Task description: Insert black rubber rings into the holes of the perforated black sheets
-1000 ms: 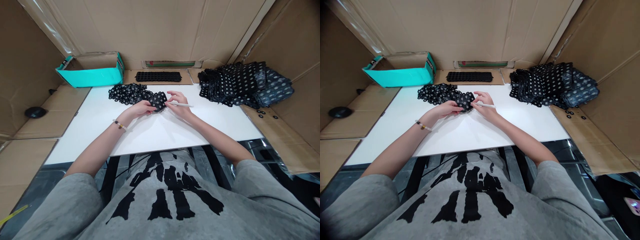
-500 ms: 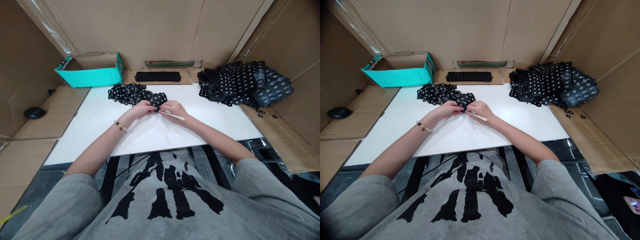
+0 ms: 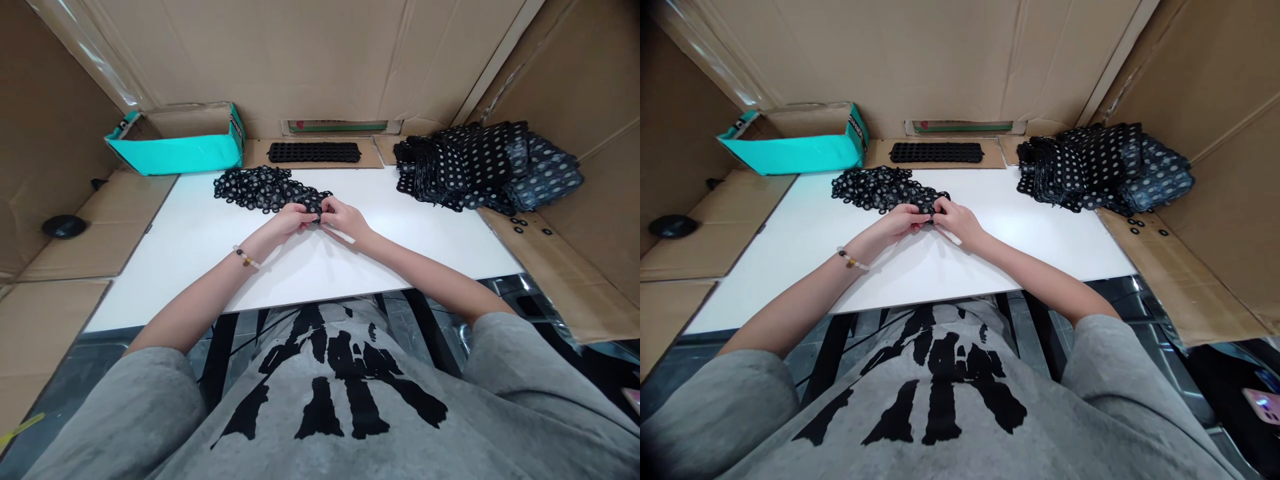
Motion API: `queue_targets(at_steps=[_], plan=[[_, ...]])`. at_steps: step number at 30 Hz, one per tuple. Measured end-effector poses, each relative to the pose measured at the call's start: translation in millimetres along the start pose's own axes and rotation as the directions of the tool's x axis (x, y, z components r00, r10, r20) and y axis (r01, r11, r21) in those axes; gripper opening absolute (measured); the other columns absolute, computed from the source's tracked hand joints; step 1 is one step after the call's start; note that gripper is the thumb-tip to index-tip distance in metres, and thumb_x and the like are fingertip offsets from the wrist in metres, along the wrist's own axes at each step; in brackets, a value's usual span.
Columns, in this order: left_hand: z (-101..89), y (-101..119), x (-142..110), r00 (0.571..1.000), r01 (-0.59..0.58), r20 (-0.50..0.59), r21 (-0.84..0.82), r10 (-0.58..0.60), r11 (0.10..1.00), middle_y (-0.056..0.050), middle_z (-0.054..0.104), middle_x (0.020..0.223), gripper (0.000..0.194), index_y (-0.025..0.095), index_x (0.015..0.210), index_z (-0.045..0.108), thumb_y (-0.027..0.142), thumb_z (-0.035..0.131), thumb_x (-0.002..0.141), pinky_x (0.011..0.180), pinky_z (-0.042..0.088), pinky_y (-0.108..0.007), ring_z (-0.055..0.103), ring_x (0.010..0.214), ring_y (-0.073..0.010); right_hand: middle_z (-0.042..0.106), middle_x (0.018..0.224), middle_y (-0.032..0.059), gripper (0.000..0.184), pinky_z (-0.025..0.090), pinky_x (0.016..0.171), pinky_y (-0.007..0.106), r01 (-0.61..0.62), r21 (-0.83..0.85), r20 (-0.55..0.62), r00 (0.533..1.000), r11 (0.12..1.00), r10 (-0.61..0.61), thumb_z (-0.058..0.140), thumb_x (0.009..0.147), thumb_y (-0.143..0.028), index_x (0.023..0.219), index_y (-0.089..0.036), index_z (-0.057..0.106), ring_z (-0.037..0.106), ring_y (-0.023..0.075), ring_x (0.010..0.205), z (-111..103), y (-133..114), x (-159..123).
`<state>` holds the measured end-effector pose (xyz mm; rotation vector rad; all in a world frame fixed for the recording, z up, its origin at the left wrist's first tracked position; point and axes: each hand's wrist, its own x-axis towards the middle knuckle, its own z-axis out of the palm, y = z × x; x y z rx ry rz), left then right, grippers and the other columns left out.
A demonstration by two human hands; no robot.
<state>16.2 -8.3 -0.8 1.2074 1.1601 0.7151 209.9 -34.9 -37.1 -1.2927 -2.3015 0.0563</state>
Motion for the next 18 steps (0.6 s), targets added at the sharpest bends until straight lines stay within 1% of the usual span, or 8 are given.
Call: queue_targets(at_steps=[2,4,6,8,10,13,18], plan=[[-1.0,3,1,1.000,-0.006,-0.030,-0.042,0.005,0.999,0.001,0.051,0.050,0.038,0.016,0.054,0.050,0.003,0.074,0.080,0.049,0.031,-0.022,0.046,0.047,-0.0073,0.068,0.118,0.0035,0.016,0.049,0.080,0.031,0.046,0.064,-0.025,0.999,0.997,-0.045,0.057,0.094,-0.034,0.097,-0.025,0.071,0.064,0.0204,0.096,-3,3,-2],[-3.9,6,2,0.998,-0.015,-0.066,-0.057,0.011,0.998,0.000,0.052,0.050,0.039,0.016,0.054,0.049,0.004,0.074,0.081,0.050,0.032,-0.022,0.047,0.047,-0.0071,0.069,0.117,0.0060,0.017,0.050,0.085,0.032,0.097,0.141,-0.101,0.991,0.985,-0.083,0.058,0.094,-0.034,0.093,-0.023,0.071,0.065,0.0204,0.099,-9,5,-3],[-6.5,7,4,0.995,-0.024,-0.096,-0.039,0.020,0.999,0.000,0.053,0.050,0.040,0.016,0.053,0.047,0.005,0.073,0.082,0.050,0.032,-0.022,0.047,0.047,-0.0072,0.070,0.112,0.0080,0.020,0.051,0.090,0.032,0.137,0.204,-0.175,0.979,0.969,-0.102,0.056,0.096,-0.034,0.092,-0.022,0.071,0.066,0.0204,0.101,-14,6,-3],[-7.3,6,5,0.995,-0.028,-0.095,-0.010,0.027,1.000,-0.001,0.053,0.050,0.041,0.017,0.053,0.046,0.005,0.073,0.082,0.049,0.031,-0.023,0.047,0.046,-0.0077,0.071,0.113,0.0094,0.024,0.051,0.094,0.033,0.189,0.222,-0.204,0.968,0.957,-0.144,0.055,0.099,-0.037,0.094,-0.021,0.072,0.067,0.0209,0.105,-18,5,-3],[-6.3,5,4,0.997,-0.029,-0.075,0.010,0.030,1.000,-0.001,0.054,0.050,0.039,0.017,0.054,0.048,0.006,0.073,0.081,0.048,0.030,-0.024,0.047,0.046,-0.0085,0.073,0.117,0.0098,0.026,0.052,0.095,0.033,0.222,0.205,-0.199,0.963,0.953,-0.182,0.054,0.100,-0.040,0.095,-0.022,0.072,0.068,0.0212,0.108,-18,4,-3],[-4.0,3,3,0.997,-0.037,-0.060,0.019,0.038,0.999,0.000,0.053,0.050,0.036,0.016,0.055,0.051,0.004,0.073,0.080,0.049,0.031,-0.023,0.048,0.048,-0.0090,0.074,0.121,0.0096,0.027,0.053,0.094,0.034,0.226,0.160,-0.169,0.965,0.961,-0.199,0.053,0.101,-0.040,0.096,-0.023,0.073,0.069,0.0218,0.111,-15,3,-3],[-3.6,3,3,0.998,-0.029,-0.055,0.020,0.030,0.999,0.000,0.053,0.051,0.033,0.015,0.055,0.053,0.004,0.074,0.079,0.049,0.033,-0.022,0.050,0.049,-0.0088,0.077,0.118,0.0096,0.032,0.053,0.095,0.035,0.233,0.108,-0.098,0.970,0.967,-0.223,0.048,0.104,-0.040,0.100,-0.023,0.074,0.069,0.0221,0.110,-14,4,-2]])
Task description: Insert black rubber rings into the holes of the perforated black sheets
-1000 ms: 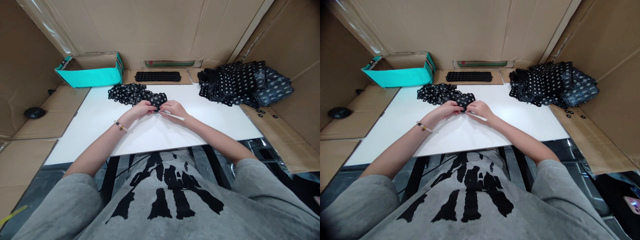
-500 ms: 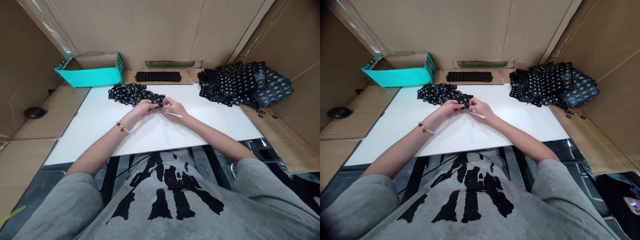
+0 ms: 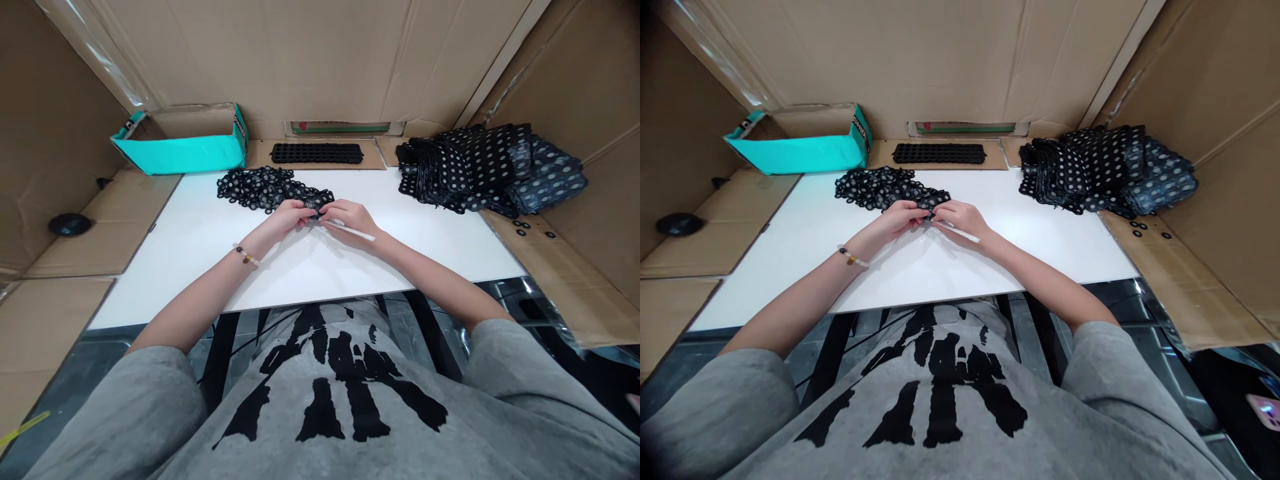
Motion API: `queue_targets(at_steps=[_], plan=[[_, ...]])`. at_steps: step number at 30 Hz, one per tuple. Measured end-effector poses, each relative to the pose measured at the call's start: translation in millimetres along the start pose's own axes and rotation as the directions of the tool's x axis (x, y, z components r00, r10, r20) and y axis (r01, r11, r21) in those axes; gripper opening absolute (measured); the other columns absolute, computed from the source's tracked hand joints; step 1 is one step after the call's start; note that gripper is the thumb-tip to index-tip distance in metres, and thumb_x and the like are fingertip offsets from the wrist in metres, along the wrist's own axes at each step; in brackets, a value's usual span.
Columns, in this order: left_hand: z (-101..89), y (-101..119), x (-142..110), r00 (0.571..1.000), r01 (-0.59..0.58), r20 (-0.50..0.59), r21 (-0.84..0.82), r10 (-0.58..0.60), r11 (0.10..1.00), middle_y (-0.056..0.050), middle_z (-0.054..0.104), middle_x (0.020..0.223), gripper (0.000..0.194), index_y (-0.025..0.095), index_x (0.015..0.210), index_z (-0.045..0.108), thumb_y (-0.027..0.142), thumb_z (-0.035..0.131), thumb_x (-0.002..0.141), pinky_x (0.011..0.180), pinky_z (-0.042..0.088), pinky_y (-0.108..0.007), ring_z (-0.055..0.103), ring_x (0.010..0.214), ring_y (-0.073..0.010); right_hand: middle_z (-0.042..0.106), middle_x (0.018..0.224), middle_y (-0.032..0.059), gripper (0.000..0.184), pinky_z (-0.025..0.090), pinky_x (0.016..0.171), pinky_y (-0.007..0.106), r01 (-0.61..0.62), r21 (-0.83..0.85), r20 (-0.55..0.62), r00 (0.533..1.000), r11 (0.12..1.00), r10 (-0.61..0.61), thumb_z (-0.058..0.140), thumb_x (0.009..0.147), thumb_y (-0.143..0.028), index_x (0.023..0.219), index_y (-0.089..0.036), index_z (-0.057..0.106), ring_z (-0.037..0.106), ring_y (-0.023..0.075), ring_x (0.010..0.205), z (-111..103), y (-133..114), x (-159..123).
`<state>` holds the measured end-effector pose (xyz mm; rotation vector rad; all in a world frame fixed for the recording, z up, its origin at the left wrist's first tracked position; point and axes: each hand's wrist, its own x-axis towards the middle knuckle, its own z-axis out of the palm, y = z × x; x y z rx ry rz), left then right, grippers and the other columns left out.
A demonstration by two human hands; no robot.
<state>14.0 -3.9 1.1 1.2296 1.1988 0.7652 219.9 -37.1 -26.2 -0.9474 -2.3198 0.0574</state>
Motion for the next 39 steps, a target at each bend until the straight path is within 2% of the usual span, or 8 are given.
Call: queue_targets(at_steps=[6,10,14,17,25,31,35,39], plan=[[0.4,-2,0,0.999,-0.037,-0.011,0.037,0.037,0.999,0.000,0.052,0.050,0.033,0.015,0.053,0.053,0.003,0.073,0.076,0.050,0.030,-0.023,0.046,0.048,-0.0086,0.076,0.122,0.0089,0.030,0.052,0.092,0.033,0.065,-0.138,0.028,0.998,0.988,-0.062,0.048,0.106,-0.036,0.104,-0.022,0.075,0.068,0.0214,0.111,4,2,-1],[1.5,-7,2,0.997,-0.063,-0.039,0.036,0.064,0.997,0.001,0.051,0.049,0.023,0.014,0.056,0.058,0.003,0.071,0.071,0.050,0.028,-0.023,0.042,0.047,-0.0083,0.074,0.126,0.0072,0.027,0.049,0.086,0.032,0.018,-0.284,0.033,0.999,0.959,-0.010,0.049,0.106,-0.029,0.102,-0.023,0.075,0.066,0.0205,0.110,17,-1,0],[2.6,-10,3,0.993,-0.087,-0.075,0.029,0.089,0.996,0.003,0.049,0.049,0.019,0.014,0.055,0.058,0.003,0.069,0.068,0.050,0.024,-0.024,0.037,0.047,-0.0079,0.074,0.119,0.0053,0.028,0.044,0.077,0.031,-0.001,-0.384,0.045,0.999,0.923,0.020,0.048,0.106,-0.022,0.098,-0.024,0.075,0.063,0.0188,0.100,29,-5,2],[4.0,-11,2,0.991,-0.096,-0.096,0.008,0.096,0.995,0.003,0.050,0.050,0.019,0.014,0.053,0.057,0.004,0.070,0.064,0.052,0.026,-0.024,0.038,0.049,-0.0081,0.074,0.112,0.0054,0.026,0.040,0.073,0.031,0.002,-0.429,0.045,0.999,0.903,0.019,0.049,0.106,-0.020,0.097,-0.023,0.074,0.060,0.0188,0.094,34,-7,2],[6.0,-14,3,0.995,-0.080,-0.060,-0.052,0.077,0.995,0.001,0.058,0.059,0.019,0.013,0.057,0.062,0.004,0.079,0.058,0.059,0.037,-0.025,0.049,0.056,-0.0102,0.071,0.102,0.0068,0.025,0.035,0.071,0.035,0.005,-0.483,0.045,0.999,0.875,0.020,0.049,0.105,-0.017,0.097,-0.022,0.072,0.055,0.0212,0.091,39,-4,1],[0.3,-8,4,0.994,0.039,-0.098,-0.176,-0.057,0.984,0.006,0.040,0.051,0.040,0.016,0.056,0.045,-0.004,0.077,0.067,0.048,0.023,-0.022,0.035,0.045,-0.0052,0.070,0.104,0.0079,0.023,0.036,0.073,0.035,0.021,-0.426,0.063,0.998,0.905,0.006,0.050,0.104,-0.016,0.099,-0.020,0.072,0.054,0.0217,0.092,32,-8,3],[-2.3,-6,8,0.996,0.073,-0.040,-0.250,-0.086,0.966,0.007,0.034,0.050,0.048,0.019,0.055,0.035,-0.010,0.070,0.072,0.045,0.018,-0.021,0.030,0.042,-0.0036,0.070,0.104,0.0081,0.021,0.037,0.074,0.035,0.031,-0.402,0.086,0.996,0.915,0.004,0.052,0.103,-0.015,0.099,-0.020,0.071,0.055,0.0221,0.093,32,-8,5],[-2.4,-7,9,0.996,0.076,-0.023,-0.271,-0.086,0.960,0.008,0.031,0.049,0.051,0.020,0.056,0.031,-0.011,0.069,0.071,0.043,0.017,-0.020,0.028,0.041,-0.0030,0.071,0.102,0.0086,0.020,0.039,0.075,0.034,0.002,-0.365,0.094,0.995,0.931,0.035,0.053,0.102,-0.015,0.098,-0.019,0.072,0.057,0.0221,0.091,35,-5,6]])
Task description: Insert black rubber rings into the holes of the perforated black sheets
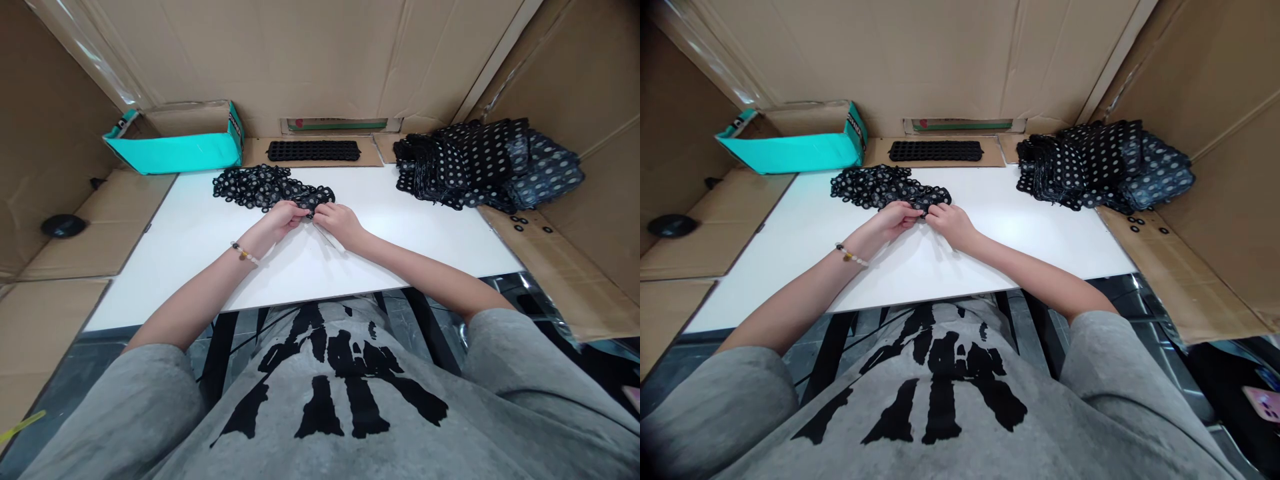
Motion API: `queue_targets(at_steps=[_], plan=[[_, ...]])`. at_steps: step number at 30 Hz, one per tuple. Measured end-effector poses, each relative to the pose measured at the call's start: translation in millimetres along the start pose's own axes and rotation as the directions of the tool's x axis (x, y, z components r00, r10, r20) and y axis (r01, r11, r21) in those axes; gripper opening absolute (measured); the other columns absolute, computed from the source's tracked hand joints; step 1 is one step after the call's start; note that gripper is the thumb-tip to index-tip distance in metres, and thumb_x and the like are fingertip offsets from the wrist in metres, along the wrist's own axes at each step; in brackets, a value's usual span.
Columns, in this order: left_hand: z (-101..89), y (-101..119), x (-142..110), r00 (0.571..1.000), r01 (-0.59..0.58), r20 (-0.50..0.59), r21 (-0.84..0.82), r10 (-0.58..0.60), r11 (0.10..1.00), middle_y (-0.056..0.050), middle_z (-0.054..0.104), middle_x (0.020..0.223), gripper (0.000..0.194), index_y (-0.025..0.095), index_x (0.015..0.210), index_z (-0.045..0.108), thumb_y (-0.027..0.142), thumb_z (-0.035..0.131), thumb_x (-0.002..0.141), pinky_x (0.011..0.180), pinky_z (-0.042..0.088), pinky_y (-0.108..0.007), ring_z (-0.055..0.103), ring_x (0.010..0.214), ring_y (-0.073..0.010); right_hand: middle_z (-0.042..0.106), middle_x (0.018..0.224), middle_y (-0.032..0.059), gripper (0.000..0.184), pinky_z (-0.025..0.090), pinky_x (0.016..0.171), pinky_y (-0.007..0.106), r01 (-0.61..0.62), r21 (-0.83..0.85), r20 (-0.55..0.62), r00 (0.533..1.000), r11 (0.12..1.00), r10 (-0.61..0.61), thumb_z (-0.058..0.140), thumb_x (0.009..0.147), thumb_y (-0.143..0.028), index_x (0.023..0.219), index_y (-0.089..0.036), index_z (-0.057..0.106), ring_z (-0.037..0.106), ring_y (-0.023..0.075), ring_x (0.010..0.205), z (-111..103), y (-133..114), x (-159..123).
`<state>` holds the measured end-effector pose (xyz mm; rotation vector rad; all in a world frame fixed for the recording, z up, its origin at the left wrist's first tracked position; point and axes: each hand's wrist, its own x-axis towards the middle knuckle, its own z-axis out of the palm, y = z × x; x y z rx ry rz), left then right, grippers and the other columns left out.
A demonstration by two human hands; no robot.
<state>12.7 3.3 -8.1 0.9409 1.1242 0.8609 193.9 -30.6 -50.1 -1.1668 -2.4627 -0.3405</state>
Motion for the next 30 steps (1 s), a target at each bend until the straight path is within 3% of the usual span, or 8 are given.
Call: queue_targets(at_steps=[8,11,15,19,22,25,27,30], plan=[[1.0,3,-2,0.999,-0.034,0.033,-0.027,0.035,0.999,0.004,0.045,0.050,0.040,0.018,0.058,0.042,-0.001,0.076,0.071,0.041,0.026,-0.018,0.043,0.044,-0.0055,0.073,0.110,0.0075,0.022,0.049,0.091,0.031,-0.183,0.533,-0.174,0.932,0.826,0.319,0.051,0.095,-0.022,0.094,-0.021,0.074,0.066,0.0209,0.104,-20,24,0],[2.5,5,-4,0.995,-0.095,0.034,-0.063,0.097,0.994,0.001,0.053,0.055,0.037,0.017,0.061,0.046,0.003,0.078,0.072,0.045,0.035,-0.019,0.051,0.049,-0.0082,0.067,0.136,0.0095,0.044,0.045,0.106,0.032,-0.435,0.462,-0.072,0.850,0.773,0.521,0.040,0.085,-0.003,0.108,-0.018,0.074,0.059,0.0196,0.126,-32,53,0],[6.6,2,-9,0.971,-0.233,0.043,-0.058,0.235,0.971,-0.003,0.064,0.068,0.032,0.016,0.062,0.053,0.015,0.085,0.068,0.052,0.042,-0.021,0.062,0.063,-0.0122,0.074,0.122,0.0181,0.041,0.046,0.109,0.042,-0.653,0.289,0.139,0.752,0.700,0.644,0.048,0.086,-0.007,0.118,-0.009,0.073,0.064,0.0270,0.116,-35,87,-6],[10.1,-1,-12,0.915,-0.404,0.013,-0.032,0.404,0.914,0.000,0.063,0.069,0.035,0.016,0.063,0.059,0.034,0.089,0.065,0.059,0.047,-0.021,0.056,0.065,-0.0105,0.068,0.133,0.0248,0.047,0.038,0.118,0.053,-0.669,0.262,0.139,0.739,0.696,0.659,0.069,0.082,-0.019,0.127,-0.006,0.070,0.056,0.0363,0.131,-27,94,-11],[10.3,-2,-12,0.862,-0.506,-0.043,0.010,0.506,0.862,0.000,0.063,0.070,0.035,0.017,0.067,0.063,0.043,0.085,0.069,0.063,0.046,-0.022,0.056,0.068,-0.0119,0.063,0.142,0.0210,0.041,0.031,0.124,0.055,-0.550,0.528,0.061,0.785,0.647,0.617,0.075,0.082,-0.030,0.119,-0.014,0.073,0.048,0.0361,0.141,-26,80,-6],[9.8,-6,-14,0.810,-0.579,-0.008,0.150,0.586,0.802,0.000,0.060,0.064,0.032,0.017,0.063,0.062,0.041,0.080,0.075,0.061,0.042,-0.024,0.053,0.064,-0.0125,0.075,0.122,0.0136,0.038,0.046,0.113,0.052,-0.465,0.859,0.352,0.840,0.214,0.413,0.072,0.086,-0.051,0.108,-0.020,0.075,0.065,0.0306,0.122,-27,53,2],[10.6,-9,-19,0.786,-0.614,0.129,0.276,0.605,0.739,0.000,0.059,0.061,0.030,0.017,0.061,0.062,0.037,0.075,0.079,0.059,0.039,-0.025,0.051,0.061,-0.0131,0.078,0.111,0.0125,0.045,0.054,0.105,0.050,-0.504,0.846,0.532,0.817,-0.173,0.223,0.070,0.086,-0.060,0.105,-0.019,0.074,0.071,0.0288,0.111,-27,33,5],[12.4,-12,-30,0.719,-0.695,0.426,0.422,0.549,0.583,-0.003,0.068,0.069,0.020,0.018,0.070,0.073,0.031,0.071,0.085,0.063,0.041,-0.026,0.057,0.064,-0.0153,0.079,0.100,0.0098,0.038,0.058,0.096,0.043,-0.436,0.740,0.608,0.759,-0.512,0.232,0.070,0.088,-0.056,0.100,-0.020,0.070,0.073,0.0254,0.101,-25,14,8]])
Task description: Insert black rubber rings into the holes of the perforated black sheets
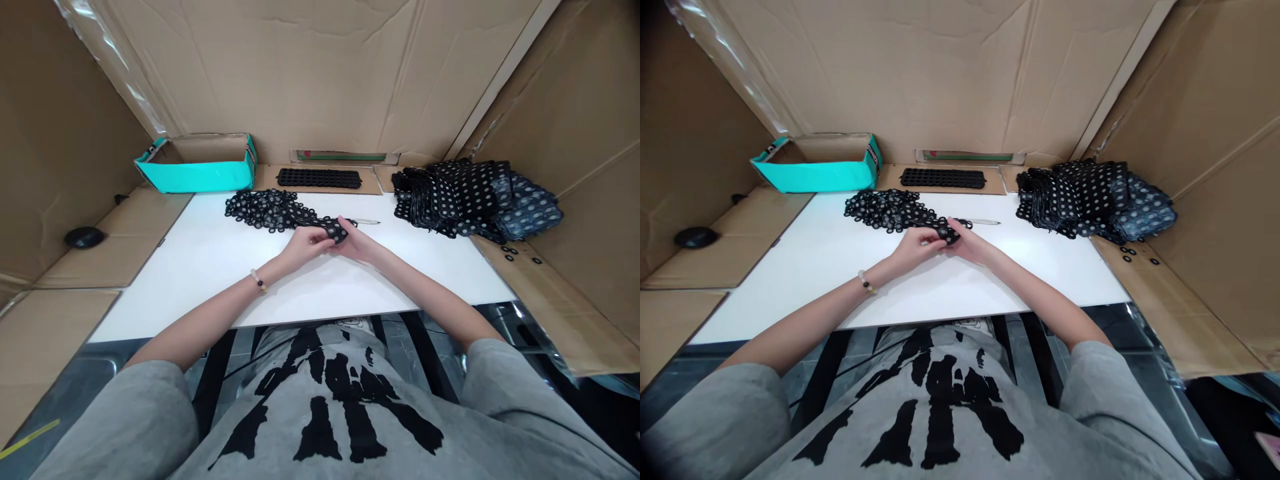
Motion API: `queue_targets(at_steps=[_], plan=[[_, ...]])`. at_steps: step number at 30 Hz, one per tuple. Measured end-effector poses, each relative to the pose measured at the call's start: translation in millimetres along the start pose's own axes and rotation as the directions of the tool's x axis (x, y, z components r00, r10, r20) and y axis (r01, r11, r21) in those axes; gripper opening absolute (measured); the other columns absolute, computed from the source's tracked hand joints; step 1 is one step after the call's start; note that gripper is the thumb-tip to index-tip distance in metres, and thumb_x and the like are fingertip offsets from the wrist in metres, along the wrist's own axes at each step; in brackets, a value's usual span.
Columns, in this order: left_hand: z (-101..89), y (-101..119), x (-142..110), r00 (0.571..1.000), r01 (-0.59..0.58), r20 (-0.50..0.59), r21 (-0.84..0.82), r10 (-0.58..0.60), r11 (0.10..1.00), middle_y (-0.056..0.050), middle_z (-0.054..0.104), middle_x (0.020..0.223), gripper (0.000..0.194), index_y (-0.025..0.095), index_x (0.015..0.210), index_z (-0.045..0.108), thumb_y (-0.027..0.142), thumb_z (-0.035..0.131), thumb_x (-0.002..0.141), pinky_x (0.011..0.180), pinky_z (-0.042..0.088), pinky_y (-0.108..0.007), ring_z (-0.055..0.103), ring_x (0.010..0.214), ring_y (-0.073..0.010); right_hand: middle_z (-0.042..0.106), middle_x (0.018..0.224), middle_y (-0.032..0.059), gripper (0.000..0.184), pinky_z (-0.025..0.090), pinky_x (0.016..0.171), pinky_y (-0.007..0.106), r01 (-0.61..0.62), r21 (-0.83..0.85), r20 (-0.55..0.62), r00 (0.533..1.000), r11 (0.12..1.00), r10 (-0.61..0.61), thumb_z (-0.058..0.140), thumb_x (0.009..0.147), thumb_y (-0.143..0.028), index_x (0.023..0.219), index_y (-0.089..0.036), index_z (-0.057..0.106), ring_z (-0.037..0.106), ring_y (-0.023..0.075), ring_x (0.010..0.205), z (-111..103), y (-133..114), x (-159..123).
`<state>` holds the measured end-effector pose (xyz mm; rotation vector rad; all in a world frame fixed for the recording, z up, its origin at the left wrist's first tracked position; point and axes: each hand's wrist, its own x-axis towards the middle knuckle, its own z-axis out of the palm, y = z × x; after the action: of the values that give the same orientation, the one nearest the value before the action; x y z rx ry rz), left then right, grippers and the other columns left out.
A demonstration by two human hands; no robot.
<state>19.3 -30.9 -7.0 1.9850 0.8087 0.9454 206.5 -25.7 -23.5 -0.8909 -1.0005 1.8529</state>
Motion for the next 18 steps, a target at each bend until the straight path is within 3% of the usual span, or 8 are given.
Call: queue_targets(at_steps=[2,3,4,6,9,11,15,18], plan=[[-1.2,5,-4,0.989,-0.072,0.135,0.088,0.060,0.994,-0.005,0.074,0.076,0.016,0.020,0.077,0.078,0.030,0.071,0.086,0.068,0.044,-0.027,0.062,0.068,-0.0167,0.078,0.095,0.0077,0.027,0.060,0.091,0.041,0.029,0.142,-0.094,0.995,0.990,-0.015,0.069,0.087,-0.045,0.099,-0.021,0.069,0.073,0.0245,0.097,0,0,1],[-3.4,7,-5,0.988,-0.080,0.142,0.111,0.064,0.991,-0.006,0.075,0.078,0.015,0.021,0.078,0.079,0.030,0.071,0.087,0.069,0.044,-0.027,0.063,0.070,-0.0175,0.078,0.093,0.0072,0.023,0.060,0.090,0.041,0.040,0.190,-0.133,0.991,0.981,-0.015,0.068,0.085,-0.039,0.098,-0.020,0.068,0.073,0.0248,0.095,-3,-2,2],[-6.7,8,-5,0.994,-0.061,0.100,0.124,0.049,0.990,-0.006,0.075,0.079,0.016,0.021,0.078,0.080,0.030,0.071,0.087,0.070,0.044,-0.027,0.064,0.071,-0.0182,0.077,0.091,0.0070,0.021,0.060,0.089,0.043,0.049,0.227,-0.165,0.986,0.973,-0.011,0.067,0.082,-0.035,0.097,-0.020,0.068,0.072,0.0253,0.094,-6,-4,3],[-16.8,6,-2,0.994,0.024,-0.113,0.111,-0.012,0.993,-0.006,0.074,0.077,0.019,0.020,0.075,0.079,0.030,0.069,0.088,0.070,0.043,-0.027,0.064,0.073,-0.0191,0.076,0.087,0.0065,0.019,0.060,0.085,0.045,0.072,0.276,-0.234,0.972,0.959,-0.006,0.062,0.076,-0.030,0.092,-0.021,0.066,0.071,0.0262,0.091,-16,-10,6],[-37.3,-4,8,0.890,0.097,-0.450,0.028,-0.074,0.995,-0.005,0.070,0.074,0.025,0.019,0.078,0.078,0.033,0.064,0.094,0.070,0.043,-0.025,0.061,0.072,-0.0177,0.073,0.081,0.0042,0.020,0.058,0.077,0.041,0.168,0.283,-0.392,0.919,0.944,-0.046,0.057,0.068,-0.028,0.086,-0.022,0.063,0.067,0.0251,0.086,-28,-18,8],[-51.0,-15,16,0.812,0.102,-0.576,-0.018,-0.093,0.995,-0.004,0.066,0.071,0.030,0.019,0.078,0.075,0.037,0.060,0.097,0.068,0.041,-0.024,0.056,0.068,-0.0156,0.070,0.077,0.0031,0.019,0.056,0.074,0.039,0.222,0.262,-0.472,0.878,0.939,-0.076,0.055,0.067,-0.030,0.083,-0.023,0.062,0.065,0.0244,0.083,-33,-20,10],[-69.0,-36,26,0.738,0.172,-0.650,-0.074,-0.179,0.982,-0.002,0.064,0.069,0.034,0.018,0.078,0.071,0.043,0.059,0.098,0.062,0.038,-0.023,0.053,0.065,-0.0140,0.067,0.074,0.0026,0.014,0.053,0.072,0.037,0.257,0.309,-0.503,0.861,0.915,-0.072,0.057,0.068,-0.035,0.077,-0.024,0.060,0.063,0.0234,0.079,-39,-21,11],[-74.0,-46,27,0.766,0.215,-0.617,-0.021,-0.182,0.976,-0.003,0.066,0.071,0.032,0.018,0.078,0.073,0.039,0.058,0.098,0.062,0.037,-0.024,0.053,0.065,-0.0144,0.068,0.073,0.0029,0.017,0.054,0.075,0.039,0.256,0.275,-0.445,0.888,0.927,-0.114,0.058,0.070,-0.040,0.074,-0.024,0.059,0.063,0.0237,0.079,-42,-20,11]])
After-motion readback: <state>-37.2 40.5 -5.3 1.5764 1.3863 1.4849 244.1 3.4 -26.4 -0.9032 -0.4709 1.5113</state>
